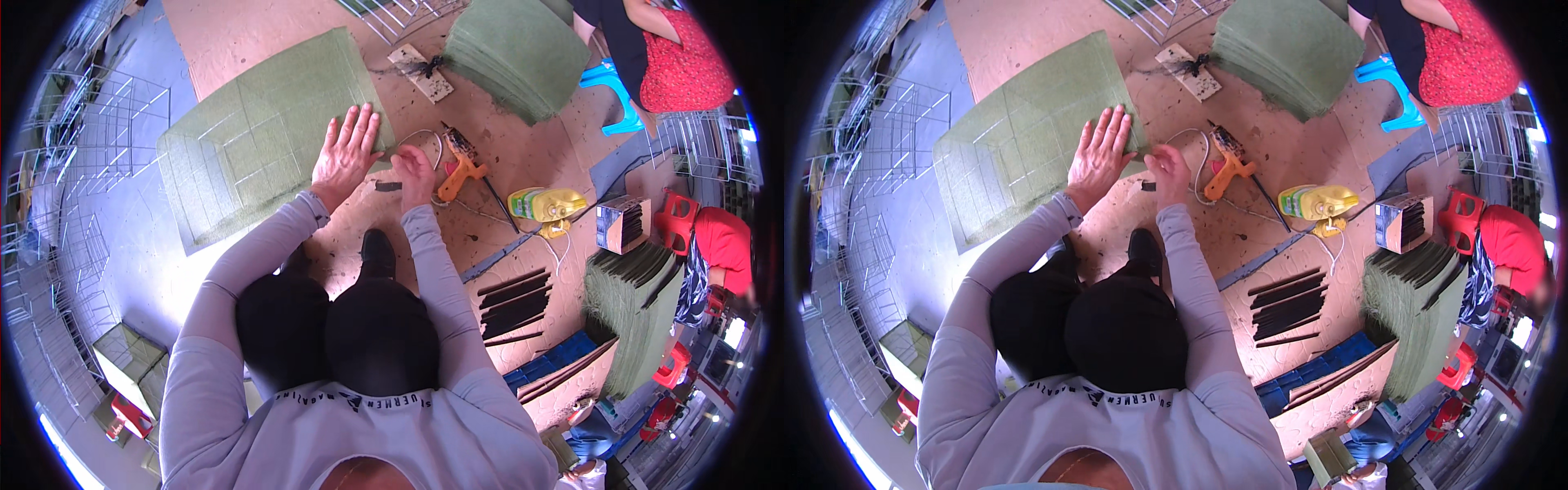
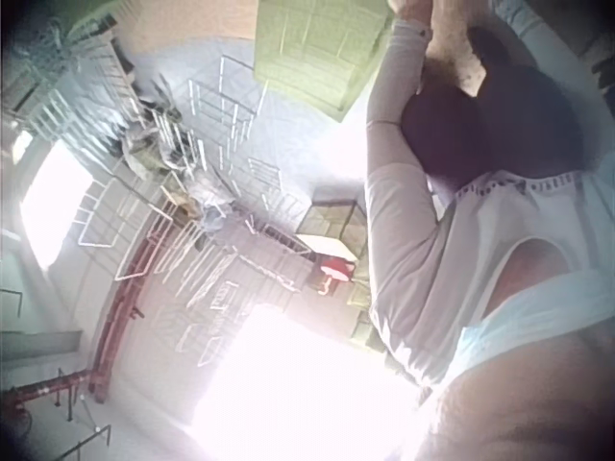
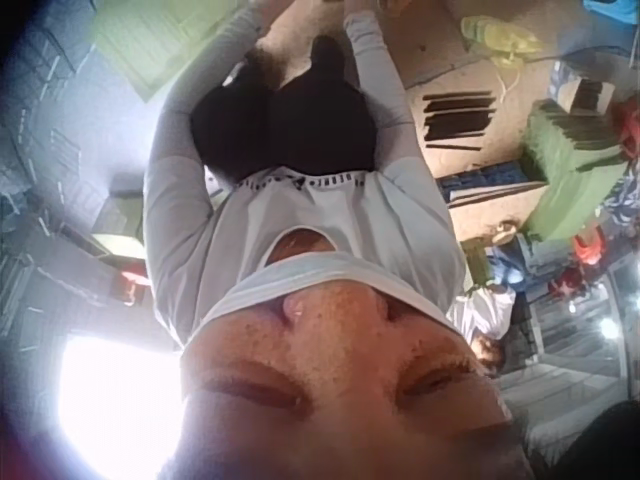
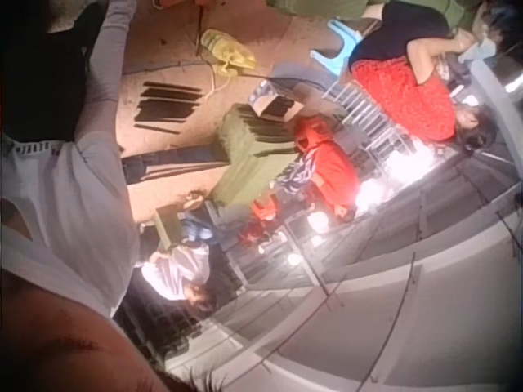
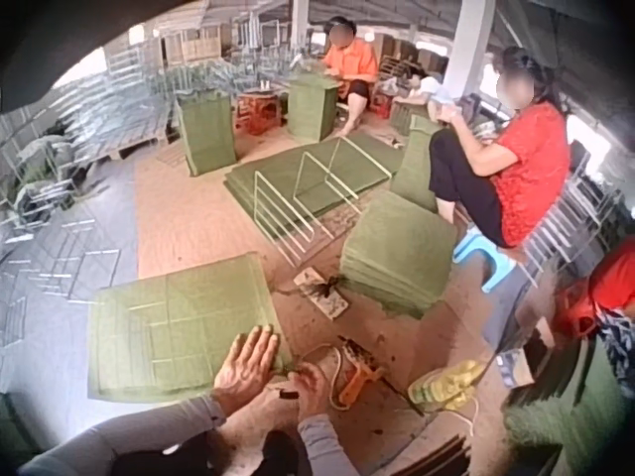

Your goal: Assembling plastic-covered mesh panels into storage cubes using a hot glue gun.

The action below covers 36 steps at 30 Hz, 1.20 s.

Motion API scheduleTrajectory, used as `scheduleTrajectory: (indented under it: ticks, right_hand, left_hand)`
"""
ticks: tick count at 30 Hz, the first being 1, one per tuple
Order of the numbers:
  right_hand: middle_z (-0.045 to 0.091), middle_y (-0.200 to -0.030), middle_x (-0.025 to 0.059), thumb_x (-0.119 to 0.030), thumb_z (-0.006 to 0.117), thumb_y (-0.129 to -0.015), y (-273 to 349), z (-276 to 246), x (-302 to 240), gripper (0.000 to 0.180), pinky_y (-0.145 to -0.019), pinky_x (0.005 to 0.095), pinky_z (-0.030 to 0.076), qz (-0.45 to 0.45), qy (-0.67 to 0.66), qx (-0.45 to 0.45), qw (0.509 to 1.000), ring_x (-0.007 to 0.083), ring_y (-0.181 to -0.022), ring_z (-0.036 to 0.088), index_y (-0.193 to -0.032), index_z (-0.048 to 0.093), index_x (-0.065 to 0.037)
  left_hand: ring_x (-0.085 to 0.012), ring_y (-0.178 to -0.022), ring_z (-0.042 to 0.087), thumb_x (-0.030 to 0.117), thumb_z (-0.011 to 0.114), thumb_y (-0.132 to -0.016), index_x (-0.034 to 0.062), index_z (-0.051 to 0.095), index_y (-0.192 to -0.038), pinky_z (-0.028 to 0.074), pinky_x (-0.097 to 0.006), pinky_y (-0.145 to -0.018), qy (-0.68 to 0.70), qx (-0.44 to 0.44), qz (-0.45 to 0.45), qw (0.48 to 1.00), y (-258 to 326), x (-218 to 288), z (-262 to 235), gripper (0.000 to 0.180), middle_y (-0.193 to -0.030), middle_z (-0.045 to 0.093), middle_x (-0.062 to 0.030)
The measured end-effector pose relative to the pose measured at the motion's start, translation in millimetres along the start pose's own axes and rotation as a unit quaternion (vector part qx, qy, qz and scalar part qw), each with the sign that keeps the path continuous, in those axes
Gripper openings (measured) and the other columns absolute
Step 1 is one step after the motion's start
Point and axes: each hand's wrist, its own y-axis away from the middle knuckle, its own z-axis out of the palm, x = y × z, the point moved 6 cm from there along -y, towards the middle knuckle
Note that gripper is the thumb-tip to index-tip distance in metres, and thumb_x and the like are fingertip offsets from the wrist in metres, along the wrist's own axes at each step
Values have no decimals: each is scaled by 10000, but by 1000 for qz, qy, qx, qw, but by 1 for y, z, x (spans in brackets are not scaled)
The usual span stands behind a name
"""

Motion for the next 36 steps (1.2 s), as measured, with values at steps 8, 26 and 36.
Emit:
scheduleTrajectory:
  ticks: [8, 26, 36]
  right_hand:
    - [670, -959, 66, -48, 762, -743, -24, 11, -23, 380, -800, 257, 499, -53, 165, -123, 977, 110, -871, 608, -1086, 620, 35]
    - [634, -867, -6, -87, 652, -873, -15, 1, -7, 127, -723, 210, 470, -21, 147, -54, 987, 65, -785, 567, -964, 640, 0]
    - [525, -708, -16, -187, 464, -911, 110, -342, -114, 128, -664, 287, 410, -126, -41, 282, 950, 123, -669, 497, -837, 539, -113]
  left_hand:
    - [-265, -1396, 271, 469, 521, -874, 77, 277, -1452, 283, -524, -1085, -16, -1, -3, 1000, -6, 3, 1, 741, -1526, 251, -99]
    - [-240, -1410, 245, 441, 542, -874, 82, 274, -1455, 264, -506, -1099, -8, -4, -10, 1000, 1, -1, 4, 733, -1533, 241, -78]
    - [-265, -1407, 249, 414, 544, -889, 91, 238, -1471, 237, -506, -1113, 36, 73, 29, 996, -18, 27, 1, 733, -1529, 248, -102]
